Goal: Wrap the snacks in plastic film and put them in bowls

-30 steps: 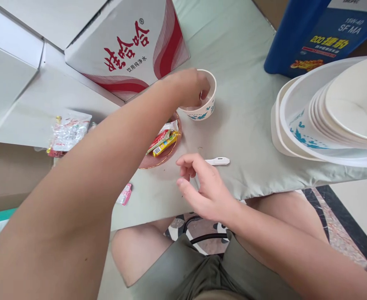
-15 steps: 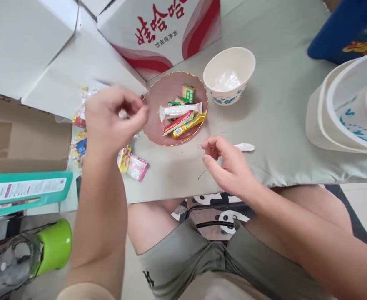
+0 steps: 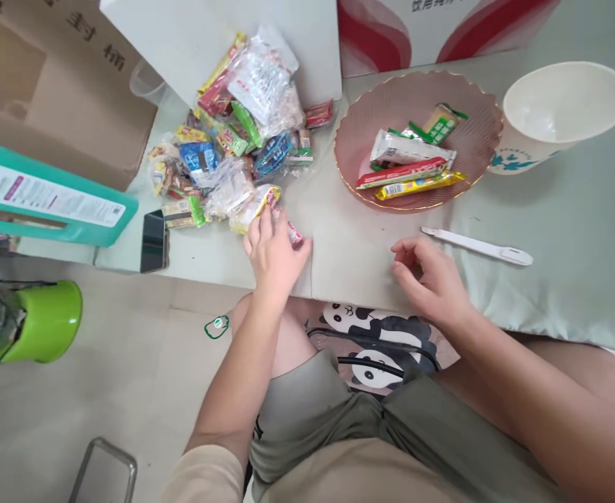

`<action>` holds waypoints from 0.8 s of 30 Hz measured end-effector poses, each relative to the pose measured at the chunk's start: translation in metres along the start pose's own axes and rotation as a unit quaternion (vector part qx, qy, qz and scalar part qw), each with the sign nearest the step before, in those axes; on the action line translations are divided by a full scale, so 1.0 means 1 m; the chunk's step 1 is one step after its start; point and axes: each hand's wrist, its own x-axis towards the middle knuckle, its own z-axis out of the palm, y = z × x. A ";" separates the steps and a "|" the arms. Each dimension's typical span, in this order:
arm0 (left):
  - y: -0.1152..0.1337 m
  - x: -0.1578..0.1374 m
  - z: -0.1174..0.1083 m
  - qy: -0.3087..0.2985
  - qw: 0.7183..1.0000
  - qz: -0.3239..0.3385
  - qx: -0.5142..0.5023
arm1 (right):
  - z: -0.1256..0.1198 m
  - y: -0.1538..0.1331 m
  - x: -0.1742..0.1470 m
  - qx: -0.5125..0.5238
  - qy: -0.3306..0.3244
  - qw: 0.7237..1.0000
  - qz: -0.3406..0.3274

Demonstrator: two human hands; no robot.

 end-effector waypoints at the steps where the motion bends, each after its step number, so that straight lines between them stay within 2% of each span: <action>1: 0.003 -0.001 0.000 -0.016 1.000 -0.009 0.009 | 0.001 0.000 -0.001 -0.011 0.001 1.000 -0.005; 4: 0.005 -0.004 0.000 -0.037 0.999 -0.012 0.000 | 0.003 0.001 -0.002 -0.034 0.003 0.999 -0.024; 8: -0.001 -0.007 0.002 -0.008 0.999 0.005 -0.052 | 0.000 0.002 -0.005 -0.042 0.003 0.998 -0.049; 11: -0.007 -0.007 0.004 0.037 0.995 0.024 -0.093 | -0.004 0.002 -0.006 -0.044 0.002 0.998 -0.055; 15: -0.016 -0.001 0.001 0.143 0.981 0.056 -0.121 | -0.012 0.002 -0.006 -0.061 0.024 0.996 -0.065; 19: -0.016 0.005 -0.017 0.247 0.956 0.070 -0.144 | -0.028 0.005 -0.005 -0.104 0.085 0.990 -0.053; 21: -0.013 0.011 -0.029 0.286 0.938 0.066 -0.186 | -0.039 0.009 -0.004 -0.150 0.116 0.981 -0.029; 23: -0.009 0.020 -0.038 0.320 0.903 0.064 -0.281 | -0.049 0.013 -0.003 -0.226 0.128 0.966 -0.005; 24: -0.009 0.025 -0.039 0.328 0.876 0.058 -0.348 | -0.053 0.015 -0.004 -0.268 0.124 0.955 0.006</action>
